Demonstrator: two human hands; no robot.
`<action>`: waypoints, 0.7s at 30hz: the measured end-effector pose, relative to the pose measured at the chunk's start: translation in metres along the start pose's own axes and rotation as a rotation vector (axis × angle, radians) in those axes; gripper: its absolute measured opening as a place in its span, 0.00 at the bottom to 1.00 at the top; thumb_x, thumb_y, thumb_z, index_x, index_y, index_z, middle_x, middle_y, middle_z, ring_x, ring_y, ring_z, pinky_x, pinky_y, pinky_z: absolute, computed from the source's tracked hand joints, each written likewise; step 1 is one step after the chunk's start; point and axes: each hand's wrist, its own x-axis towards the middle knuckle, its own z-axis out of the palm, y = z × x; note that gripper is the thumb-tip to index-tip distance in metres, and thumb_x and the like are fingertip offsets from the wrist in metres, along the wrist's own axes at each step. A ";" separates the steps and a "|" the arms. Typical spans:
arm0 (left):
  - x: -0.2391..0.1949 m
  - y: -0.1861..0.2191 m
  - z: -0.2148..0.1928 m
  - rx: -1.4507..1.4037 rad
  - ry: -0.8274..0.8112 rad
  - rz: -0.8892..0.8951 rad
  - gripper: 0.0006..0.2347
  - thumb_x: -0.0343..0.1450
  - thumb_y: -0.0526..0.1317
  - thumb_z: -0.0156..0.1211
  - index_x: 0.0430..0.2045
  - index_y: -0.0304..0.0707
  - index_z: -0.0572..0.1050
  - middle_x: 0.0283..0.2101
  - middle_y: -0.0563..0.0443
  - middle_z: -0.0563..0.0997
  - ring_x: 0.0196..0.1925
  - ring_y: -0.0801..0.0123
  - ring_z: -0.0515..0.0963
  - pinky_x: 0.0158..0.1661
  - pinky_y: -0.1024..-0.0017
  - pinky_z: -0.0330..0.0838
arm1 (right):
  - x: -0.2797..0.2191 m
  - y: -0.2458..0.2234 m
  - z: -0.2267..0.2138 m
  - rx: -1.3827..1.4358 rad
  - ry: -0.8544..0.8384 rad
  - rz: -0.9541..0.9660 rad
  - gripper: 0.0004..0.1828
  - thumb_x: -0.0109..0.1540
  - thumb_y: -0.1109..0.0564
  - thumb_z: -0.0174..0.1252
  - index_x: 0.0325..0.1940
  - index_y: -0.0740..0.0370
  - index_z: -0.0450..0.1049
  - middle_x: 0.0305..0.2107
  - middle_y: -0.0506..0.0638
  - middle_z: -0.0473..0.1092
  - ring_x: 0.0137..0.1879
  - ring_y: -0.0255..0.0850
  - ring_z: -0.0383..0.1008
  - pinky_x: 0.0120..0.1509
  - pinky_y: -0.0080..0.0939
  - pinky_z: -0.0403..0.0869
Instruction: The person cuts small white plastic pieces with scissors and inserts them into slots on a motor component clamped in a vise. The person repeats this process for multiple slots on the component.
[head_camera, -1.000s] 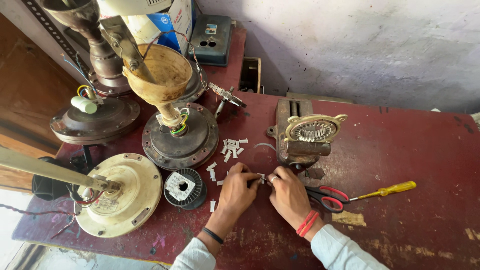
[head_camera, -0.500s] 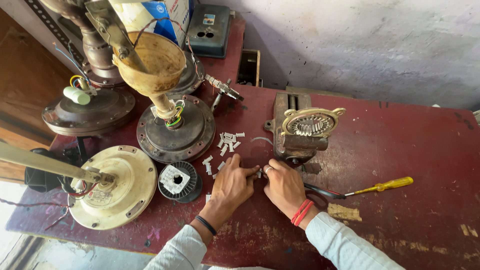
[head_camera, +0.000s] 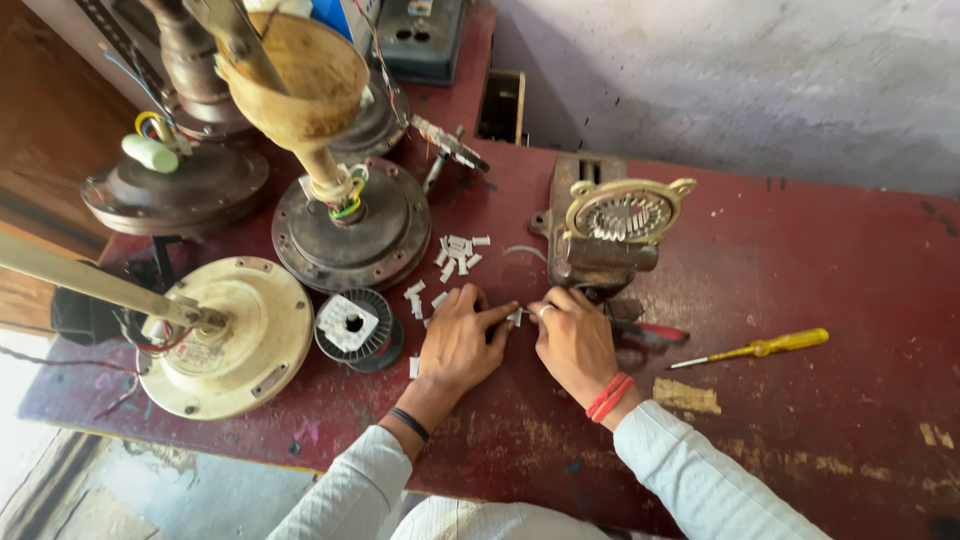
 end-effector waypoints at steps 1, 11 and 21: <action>0.002 -0.001 0.000 0.007 0.002 0.027 0.12 0.66 0.40 0.68 0.42 0.49 0.86 0.36 0.47 0.74 0.40 0.56 0.74 0.42 0.60 0.71 | -0.001 -0.001 0.001 -0.022 0.040 -0.010 0.12 0.52 0.68 0.60 0.39 0.66 0.81 0.34 0.52 0.73 0.43 0.51 0.74 0.47 0.51 0.74; -0.005 -0.017 0.011 -0.031 0.023 0.073 0.11 0.66 0.38 0.70 0.42 0.43 0.85 0.34 0.50 0.76 0.38 0.60 0.75 0.42 0.63 0.72 | -0.025 0.004 0.021 0.091 0.108 -0.037 0.16 0.56 0.72 0.60 0.48 0.72 0.79 0.41 0.57 0.73 0.50 0.51 0.73 0.57 0.48 0.74; 0.012 -0.014 0.014 -0.037 -0.022 -0.088 0.10 0.61 0.40 0.73 0.33 0.47 0.88 0.31 0.51 0.78 0.38 0.60 0.76 0.44 0.62 0.72 | -0.011 0.003 0.019 0.029 0.042 0.016 0.16 0.50 0.74 0.59 0.41 0.71 0.80 0.34 0.54 0.71 0.44 0.49 0.70 0.51 0.48 0.72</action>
